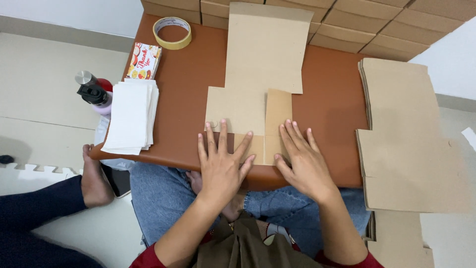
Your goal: Manually folding and assembling cardboard boxes from flat templates.
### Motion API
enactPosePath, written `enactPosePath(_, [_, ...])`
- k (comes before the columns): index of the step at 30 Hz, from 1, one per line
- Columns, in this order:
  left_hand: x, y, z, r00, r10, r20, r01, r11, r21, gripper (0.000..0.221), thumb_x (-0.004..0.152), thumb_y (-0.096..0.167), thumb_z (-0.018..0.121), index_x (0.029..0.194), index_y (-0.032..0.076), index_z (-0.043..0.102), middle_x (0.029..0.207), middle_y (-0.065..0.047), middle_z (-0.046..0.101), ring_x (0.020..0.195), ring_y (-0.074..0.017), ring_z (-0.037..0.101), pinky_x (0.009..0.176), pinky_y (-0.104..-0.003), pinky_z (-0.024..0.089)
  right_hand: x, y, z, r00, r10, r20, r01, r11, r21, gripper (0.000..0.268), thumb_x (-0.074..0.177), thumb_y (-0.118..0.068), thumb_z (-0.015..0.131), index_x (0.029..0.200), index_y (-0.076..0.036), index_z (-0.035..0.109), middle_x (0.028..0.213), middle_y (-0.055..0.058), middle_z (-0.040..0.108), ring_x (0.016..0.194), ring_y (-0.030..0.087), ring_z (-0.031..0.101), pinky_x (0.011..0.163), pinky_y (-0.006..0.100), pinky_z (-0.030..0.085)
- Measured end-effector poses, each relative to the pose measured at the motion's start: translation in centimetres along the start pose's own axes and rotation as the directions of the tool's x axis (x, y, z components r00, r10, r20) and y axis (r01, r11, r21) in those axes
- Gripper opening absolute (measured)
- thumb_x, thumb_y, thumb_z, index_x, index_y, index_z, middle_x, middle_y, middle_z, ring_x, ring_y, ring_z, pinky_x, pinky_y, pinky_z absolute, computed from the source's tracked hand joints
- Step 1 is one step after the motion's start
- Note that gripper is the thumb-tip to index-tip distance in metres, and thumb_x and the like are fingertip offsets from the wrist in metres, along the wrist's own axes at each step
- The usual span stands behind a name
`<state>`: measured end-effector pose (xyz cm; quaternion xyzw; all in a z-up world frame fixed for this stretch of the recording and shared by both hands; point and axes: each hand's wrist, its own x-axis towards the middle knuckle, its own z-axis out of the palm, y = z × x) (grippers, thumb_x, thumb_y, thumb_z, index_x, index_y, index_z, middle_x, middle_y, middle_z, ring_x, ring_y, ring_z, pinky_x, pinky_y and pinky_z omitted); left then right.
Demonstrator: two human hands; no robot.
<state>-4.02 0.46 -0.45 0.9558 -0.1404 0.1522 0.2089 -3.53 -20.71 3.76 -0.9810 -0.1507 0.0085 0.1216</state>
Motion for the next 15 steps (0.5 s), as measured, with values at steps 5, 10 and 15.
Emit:
enactPosePath(5, [0.1,-0.2,0.4,0.999,-0.006,0.043,0.006,1.0,0.012,0.05,0.096,0.055,0.054,0.14,0.034,0.06,0.155,-0.028,0.037,0.147,-0.0575,0.019,0.115,-0.069,0.009,4.1,1.2,-0.3,0.992,0.025,0.12,-0.02,0.999,-0.047,0.081,0.097,-0.049,0.045,0.157,0.003,0.029,0.164,0.026,0.024,0.154,0.033,0.02,0.123,0.051,0.008])
enactPosePath(10, [0.4,0.0,-0.6,0.999,-0.031,0.034,0.031,0.999,0.009,0.051,0.096,0.053,0.055,0.142,0.033,0.058,0.156,-0.029,0.033,0.146,-0.0582,0.018,0.114,-0.069,0.009,6.8,1.0,-0.3,0.99,0.069,0.123,-0.065,0.997,-0.036,0.084,0.1,-0.055,0.035,0.157,0.006,0.024,0.165,0.029,0.018,0.155,0.037,0.014,0.124,0.05,0.007])
enactPosePath(15, [1.8,-0.7,-2.8,0.976,-0.206,0.076,0.216,0.964,-0.155,0.131,0.068,0.053,0.089,0.162,-0.001,0.015,0.15,-0.046,0.028,0.144,-0.0606,0.02,0.109,-0.073,-0.004,5.1,0.3,0.3,0.996,0.069,0.065,-0.068,0.998,-0.012,0.08,0.102,-0.052,0.039,0.159,0.002,0.024,0.166,0.026,0.017,0.156,0.035,0.01,0.124,0.048,0.006])
